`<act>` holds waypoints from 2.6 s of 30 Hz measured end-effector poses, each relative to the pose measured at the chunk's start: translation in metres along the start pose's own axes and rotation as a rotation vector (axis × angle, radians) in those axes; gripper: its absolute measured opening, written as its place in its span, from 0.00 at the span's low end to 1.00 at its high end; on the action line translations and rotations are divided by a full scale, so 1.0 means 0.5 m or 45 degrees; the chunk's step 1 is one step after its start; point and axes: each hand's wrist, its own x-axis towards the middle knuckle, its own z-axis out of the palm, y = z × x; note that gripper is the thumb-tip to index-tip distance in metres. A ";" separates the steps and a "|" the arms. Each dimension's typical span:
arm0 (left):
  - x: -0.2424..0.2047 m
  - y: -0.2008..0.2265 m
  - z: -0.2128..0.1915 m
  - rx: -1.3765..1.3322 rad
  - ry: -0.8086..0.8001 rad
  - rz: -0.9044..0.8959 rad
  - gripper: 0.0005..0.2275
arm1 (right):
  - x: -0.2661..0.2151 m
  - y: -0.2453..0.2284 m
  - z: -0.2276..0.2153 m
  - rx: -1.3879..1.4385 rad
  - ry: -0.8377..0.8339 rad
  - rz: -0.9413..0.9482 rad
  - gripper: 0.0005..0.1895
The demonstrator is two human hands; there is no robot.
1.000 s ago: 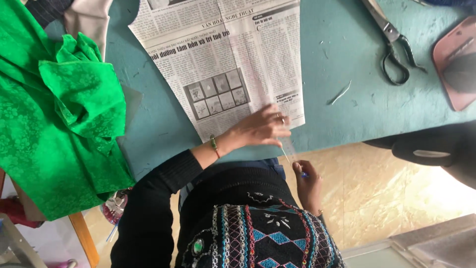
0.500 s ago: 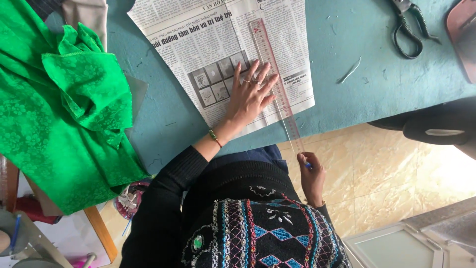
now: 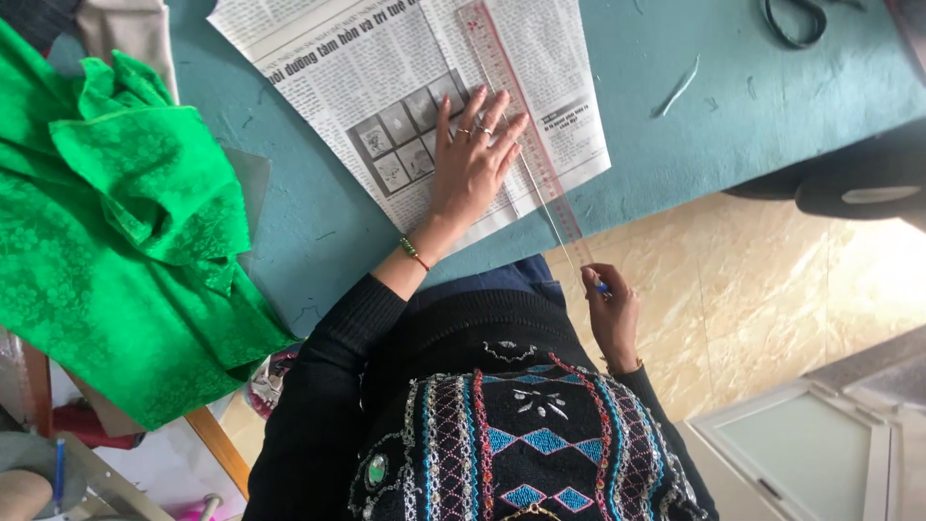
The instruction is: The person uses a ruler and a blue pen to draw straight lines on a newspaper pattern laid out on a table. They repeatedly reposition the ruler to mark different sections of the paper while other sewing tools like scissors and fabric are visible nearby.
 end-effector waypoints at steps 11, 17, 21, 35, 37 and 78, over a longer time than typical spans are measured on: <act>0.002 -0.003 -0.002 -0.078 0.016 -0.007 0.15 | -0.007 -0.023 -0.002 0.040 -0.023 0.073 0.10; 0.002 -0.003 -0.007 -0.069 0.007 -0.003 0.15 | 0.022 0.030 0.000 -0.060 0.016 -0.133 0.08; 0.000 -0.004 -0.004 -0.041 0.001 0.005 0.16 | 0.073 -0.008 -0.042 -0.172 0.172 -0.381 0.08; 0.012 0.008 -0.052 0.075 0.021 0.064 0.16 | 0.350 -0.381 0.022 0.634 0.135 -0.882 0.12; 0.012 0.009 -0.055 0.108 0.047 0.079 0.17 | 0.364 -0.408 0.038 0.548 0.152 -0.919 0.13; 0.000 0.012 0.006 -0.048 -0.080 -0.064 0.18 | 0.015 0.022 0.021 -0.361 0.020 -0.535 0.36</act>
